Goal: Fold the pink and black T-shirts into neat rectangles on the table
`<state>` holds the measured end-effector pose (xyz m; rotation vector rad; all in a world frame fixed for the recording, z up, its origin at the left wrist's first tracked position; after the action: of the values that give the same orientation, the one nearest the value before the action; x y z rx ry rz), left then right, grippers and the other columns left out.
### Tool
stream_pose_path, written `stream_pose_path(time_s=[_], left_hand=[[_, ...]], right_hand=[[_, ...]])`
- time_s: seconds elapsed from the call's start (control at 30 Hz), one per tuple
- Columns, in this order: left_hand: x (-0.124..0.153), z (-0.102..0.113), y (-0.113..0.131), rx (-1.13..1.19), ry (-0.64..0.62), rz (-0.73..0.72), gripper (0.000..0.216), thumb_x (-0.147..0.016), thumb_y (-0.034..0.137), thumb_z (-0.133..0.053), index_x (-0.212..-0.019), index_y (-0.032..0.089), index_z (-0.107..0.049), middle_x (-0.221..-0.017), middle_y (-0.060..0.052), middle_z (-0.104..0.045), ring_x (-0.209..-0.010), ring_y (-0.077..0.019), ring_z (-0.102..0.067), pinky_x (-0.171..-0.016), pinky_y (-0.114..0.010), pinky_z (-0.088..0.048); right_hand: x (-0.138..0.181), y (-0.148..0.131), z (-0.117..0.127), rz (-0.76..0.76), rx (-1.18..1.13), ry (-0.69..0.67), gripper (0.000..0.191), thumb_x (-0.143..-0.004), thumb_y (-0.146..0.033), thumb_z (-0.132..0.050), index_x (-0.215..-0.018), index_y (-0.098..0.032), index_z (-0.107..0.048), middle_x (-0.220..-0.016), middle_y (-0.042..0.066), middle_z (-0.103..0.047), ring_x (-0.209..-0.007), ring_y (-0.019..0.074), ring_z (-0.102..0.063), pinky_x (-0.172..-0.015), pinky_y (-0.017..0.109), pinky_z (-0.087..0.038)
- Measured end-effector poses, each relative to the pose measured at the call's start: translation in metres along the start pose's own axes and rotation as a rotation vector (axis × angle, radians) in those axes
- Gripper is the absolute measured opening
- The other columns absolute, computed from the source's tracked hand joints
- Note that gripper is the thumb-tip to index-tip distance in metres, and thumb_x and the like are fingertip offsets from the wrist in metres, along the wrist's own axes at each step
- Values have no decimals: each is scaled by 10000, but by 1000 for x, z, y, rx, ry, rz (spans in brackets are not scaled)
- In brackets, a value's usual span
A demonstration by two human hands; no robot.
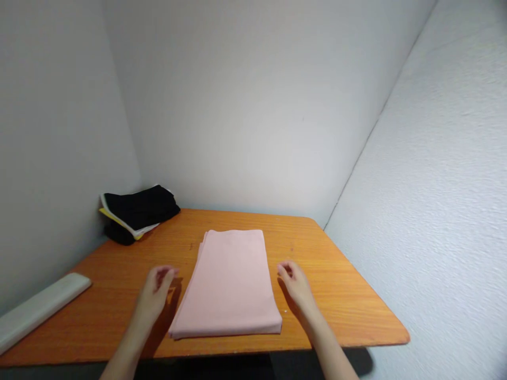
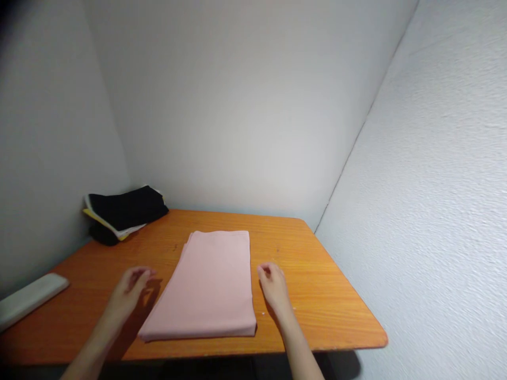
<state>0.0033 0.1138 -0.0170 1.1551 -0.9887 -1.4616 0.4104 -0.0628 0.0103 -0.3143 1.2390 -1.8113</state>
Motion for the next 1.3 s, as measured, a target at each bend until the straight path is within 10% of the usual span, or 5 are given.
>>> stream_pose_path(time_s=[0.27, 0.7, 1.3], left_hand=[[113, 18, 16, -353, -9, -92, 449, -799, 681, -476, -796, 246, -587, -850, -34, -647, -869, -259, -604, -833, -397, -473], [109, 10, 20, -354, 1, -120, 497, -748, 708, -531, -788, 224, -634, -896, -59, -609, -924, -275, -569, -900, -443, -441], [121, 14, 43, -877, -16, -257, 347, -806, 489, -432, -745, 228, -653, -1009, -103, -642, -960, -304, -542, -805, -445, -447]], right_hand=[[118, -9, 10, 61, 151, 16, 451, -944, -569, -402, -740, -230, -616, -799, 43, -611, -816, 241, -537, -808, 361, -376], [112, 7, -12, -12, 184, -235, 473, -894, -648, -416, -828, -257, -676, -877, 48, -655, -927, 277, -559, -858, 388, -395], [129, 1, 2, 72, 464, -26, 273, -838, -370, -561, -612, -223, -519, -693, 22, -576, -736, 227, -548, -694, 352, -440]])
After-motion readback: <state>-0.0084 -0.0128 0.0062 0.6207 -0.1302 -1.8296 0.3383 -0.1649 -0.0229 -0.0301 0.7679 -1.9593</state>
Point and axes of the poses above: each hand's wrist, its own x-axis away from the middle knuckle, its own z-axis out of the back of the hand, y = z × x, the point moved 10 cm from there along -x, towards the middle knuckle
